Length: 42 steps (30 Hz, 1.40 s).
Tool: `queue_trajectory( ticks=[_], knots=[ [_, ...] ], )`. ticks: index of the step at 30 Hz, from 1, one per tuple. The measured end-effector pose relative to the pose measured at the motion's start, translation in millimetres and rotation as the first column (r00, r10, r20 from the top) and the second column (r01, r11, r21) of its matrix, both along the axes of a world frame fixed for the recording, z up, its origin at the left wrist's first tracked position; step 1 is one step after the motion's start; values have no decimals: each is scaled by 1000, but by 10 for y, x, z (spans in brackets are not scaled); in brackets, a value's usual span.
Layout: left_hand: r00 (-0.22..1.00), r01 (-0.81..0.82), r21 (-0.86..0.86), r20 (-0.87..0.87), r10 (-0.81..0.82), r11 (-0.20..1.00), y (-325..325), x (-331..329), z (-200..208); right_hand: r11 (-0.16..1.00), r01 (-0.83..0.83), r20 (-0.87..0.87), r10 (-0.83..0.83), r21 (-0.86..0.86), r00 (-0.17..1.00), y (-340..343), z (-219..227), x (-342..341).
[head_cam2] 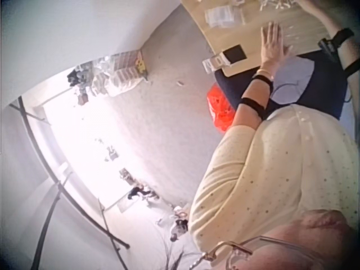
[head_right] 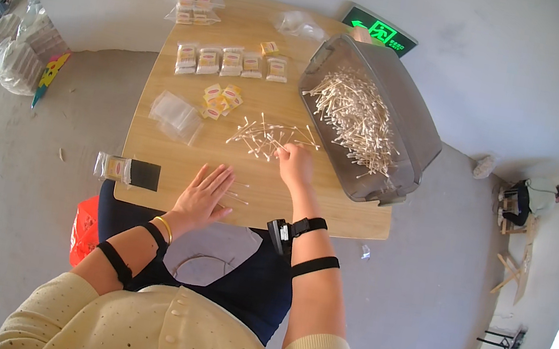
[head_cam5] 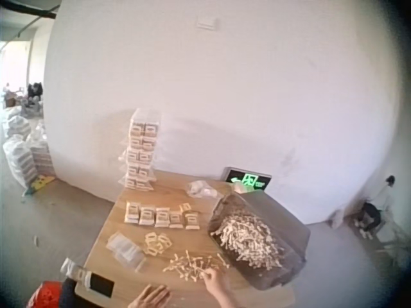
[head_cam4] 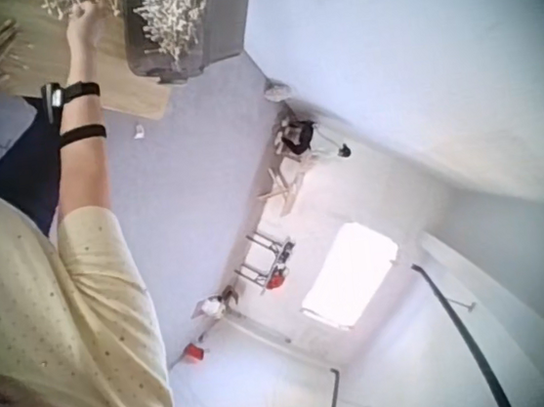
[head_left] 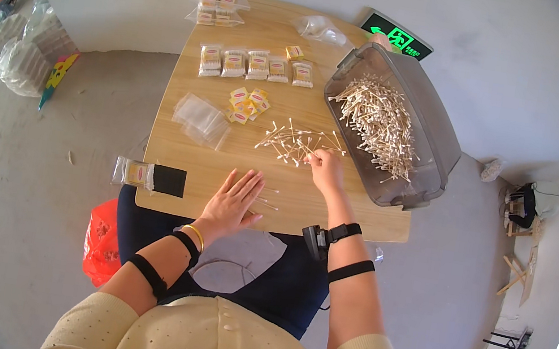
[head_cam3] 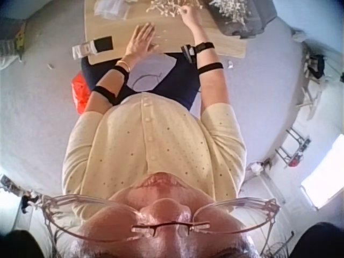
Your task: Counting and placing several wooden cotton swabs into small plastic bags.
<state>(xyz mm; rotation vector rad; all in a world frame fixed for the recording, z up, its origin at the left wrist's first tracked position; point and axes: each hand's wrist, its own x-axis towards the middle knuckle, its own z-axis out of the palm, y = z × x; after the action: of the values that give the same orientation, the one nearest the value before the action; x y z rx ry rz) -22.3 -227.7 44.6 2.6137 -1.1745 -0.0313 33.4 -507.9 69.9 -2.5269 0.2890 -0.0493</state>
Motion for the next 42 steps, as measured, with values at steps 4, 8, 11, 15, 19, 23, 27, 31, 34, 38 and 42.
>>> queue_trajectory(
  ticks=[4, 8, 11, 15, 19, 23, 27, 31, 34, 38, 42],
  knots=[
    [1000, -7, -11, -23, 7, 1000, 29, 6, 3, 981, -90, -120, 112, 171, 986, 27, -4, -155],
    [999, 16, -39, -35, -17, 999, -13, 16, -1, 940, -288, -35, 299, 182, 954, 143, -195, -342],
    [997, -4, -46, -76, 0, 999, 20, 12, 39, 951, -298, 35, 297, 86, 954, 451, -244, -388],
    [999, -12, -93, -41, 8, 996, 37, 5, 2, 997, -77, 133, 79, -21, 988, 502, -131, -280],
    [1000, 16, -55, -4, -16, 998, 24, 7, 27, 966, -94, 240, 153, -239, 959, 350, -81, -114],
    [999, 26, -38, -19, -27, 999, -12, 10, 26, 943, -158, 171, 214, -292, 962, 245, -104, 25],
    [999, 22, -61, -30, -24, 998, 0, 12, 37, 951, -166, 139, 207, -259, 969, 215, -101, 78],
    [999, 8, -76, -39, -11, 997, 17, 7, 28, 945, -169, 213, 232, -279, 949, 146, -101, 51],
    [998, -7, -80, -59, 2, 997, 17, 1, 32, 938, -167, 213, 237, -304, 948, 142, -90, 14],
    [999, 14, -70, -31, -16, 997, 25, 6, 55, 938, -179, 206, 245, -295, 947, 195, -71, 22],
    [998, 29, -42, -50, -31, 999, 6, 12, 80, 933, -191, 183, 254, -305, 950, 176, -121, 62]
  ],
)
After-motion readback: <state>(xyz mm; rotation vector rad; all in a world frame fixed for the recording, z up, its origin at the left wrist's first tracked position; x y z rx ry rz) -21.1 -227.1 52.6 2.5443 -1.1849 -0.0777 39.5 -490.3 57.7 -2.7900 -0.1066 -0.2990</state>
